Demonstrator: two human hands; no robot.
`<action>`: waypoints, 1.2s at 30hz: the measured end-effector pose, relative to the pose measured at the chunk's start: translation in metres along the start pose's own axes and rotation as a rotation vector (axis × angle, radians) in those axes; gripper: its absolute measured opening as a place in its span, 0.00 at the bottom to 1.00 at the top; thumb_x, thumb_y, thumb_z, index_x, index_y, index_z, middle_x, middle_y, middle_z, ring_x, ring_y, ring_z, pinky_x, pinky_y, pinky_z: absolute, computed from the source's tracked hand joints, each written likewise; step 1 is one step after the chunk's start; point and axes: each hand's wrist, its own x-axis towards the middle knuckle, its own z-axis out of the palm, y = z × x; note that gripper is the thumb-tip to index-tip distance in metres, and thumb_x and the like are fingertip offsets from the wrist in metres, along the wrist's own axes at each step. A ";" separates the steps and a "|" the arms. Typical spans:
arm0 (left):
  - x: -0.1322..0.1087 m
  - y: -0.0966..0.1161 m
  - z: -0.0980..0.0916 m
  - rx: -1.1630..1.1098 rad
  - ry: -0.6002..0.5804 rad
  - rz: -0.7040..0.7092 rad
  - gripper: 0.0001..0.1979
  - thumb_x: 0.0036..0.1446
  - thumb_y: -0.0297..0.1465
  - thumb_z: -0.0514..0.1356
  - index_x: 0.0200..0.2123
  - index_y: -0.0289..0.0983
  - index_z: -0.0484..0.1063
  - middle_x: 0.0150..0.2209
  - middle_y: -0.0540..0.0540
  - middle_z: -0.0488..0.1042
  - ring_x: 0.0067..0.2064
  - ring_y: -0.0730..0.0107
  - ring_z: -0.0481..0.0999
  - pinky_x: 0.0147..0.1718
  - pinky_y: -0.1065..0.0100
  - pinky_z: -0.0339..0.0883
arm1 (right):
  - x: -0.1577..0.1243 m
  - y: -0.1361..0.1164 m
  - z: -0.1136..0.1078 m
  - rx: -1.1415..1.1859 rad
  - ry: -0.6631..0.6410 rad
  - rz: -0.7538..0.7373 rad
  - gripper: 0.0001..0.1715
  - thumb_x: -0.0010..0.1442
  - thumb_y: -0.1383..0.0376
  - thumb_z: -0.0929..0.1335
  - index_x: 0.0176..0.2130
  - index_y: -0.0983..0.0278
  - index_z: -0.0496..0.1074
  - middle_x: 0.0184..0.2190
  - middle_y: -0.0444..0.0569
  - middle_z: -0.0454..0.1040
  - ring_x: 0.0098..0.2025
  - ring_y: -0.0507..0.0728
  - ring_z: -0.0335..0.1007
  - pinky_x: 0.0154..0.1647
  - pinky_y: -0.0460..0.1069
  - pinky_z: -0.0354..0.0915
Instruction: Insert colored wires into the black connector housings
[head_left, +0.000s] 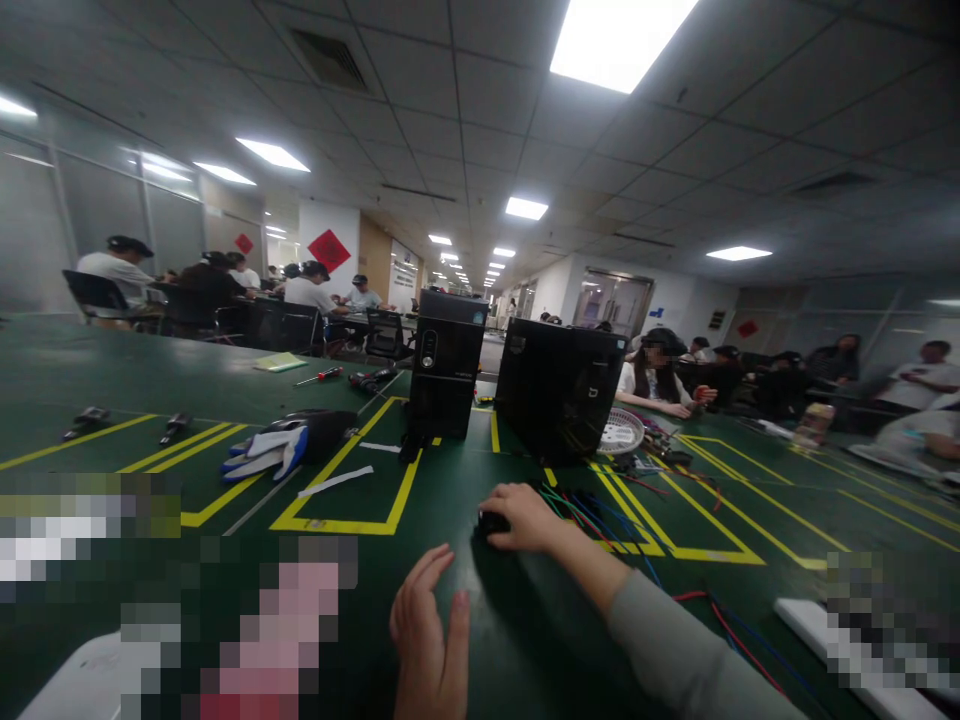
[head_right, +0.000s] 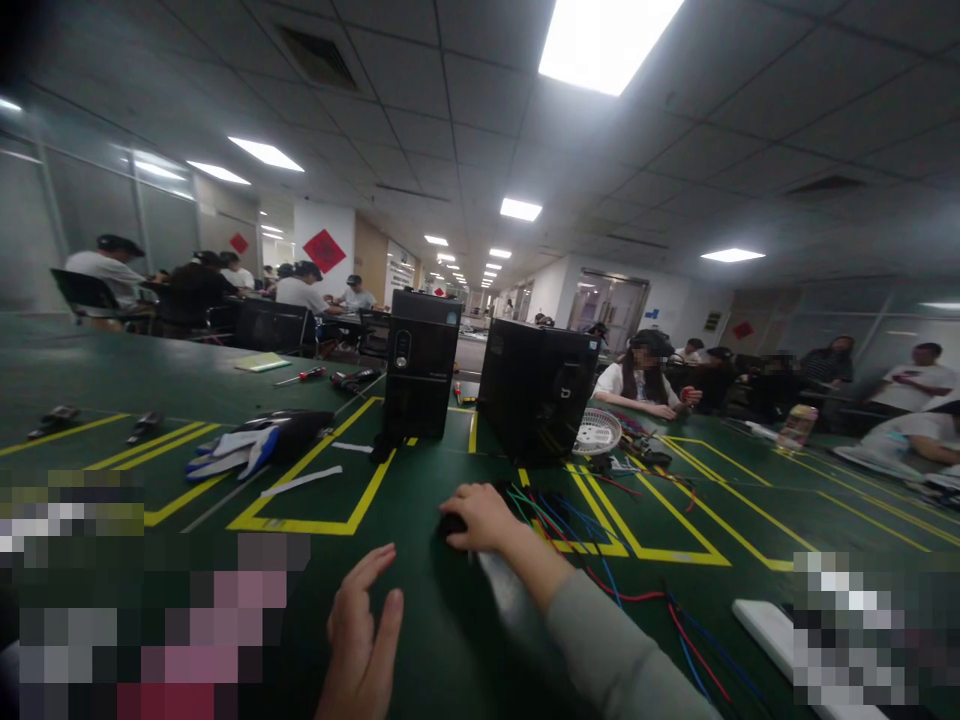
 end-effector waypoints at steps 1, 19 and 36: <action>0.000 0.000 0.000 -0.001 -0.006 -0.003 0.15 0.62 0.34 0.48 0.52 0.40 0.60 0.53 0.41 0.66 0.55 0.56 0.64 0.51 0.51 0.56 | 0.011 0.010 0.001 -0.015 0.008 0.044 0.27 0.55 0.57 0.69 0.53 0.62 0.66 0.50 0.53 0.67 0.50 0.62 0.64 0.50 0.59 0.59; -0.002 -0.005 0.001 -0.013 -0.133 -0.014 0.15 0.62 0.36 0.47 0.51 0.40 0.61 0.52 0.42 0.67 0.54 0.56 0.65 0.51 0.49 0.57 | -0.050 0.057 -0.008 0.020 0.281 0.489 0.20 0.62 0.62 0.63 0.54 0.59 0.66 0.59 0.52 0.59 0.63 0.64 0.45 0.60 0.61 0.44; -0.002 -0.001 -0.002 -0.006 -0.151 -0.018 0.14 0.62 0.35 0.47 0.48 0.40 0.65 0.49 0.43 0.70 0.52 0.56 0.66 0.50 0.49 0.59 | -0.117 0.116 0.004 0.822 0.148 1.114 0.15 0.63 0.60 0.64 0.46 0.67 0.68 0.42 0.49 0.71 0.37 0.54 0.71 0.37 0.52 0.70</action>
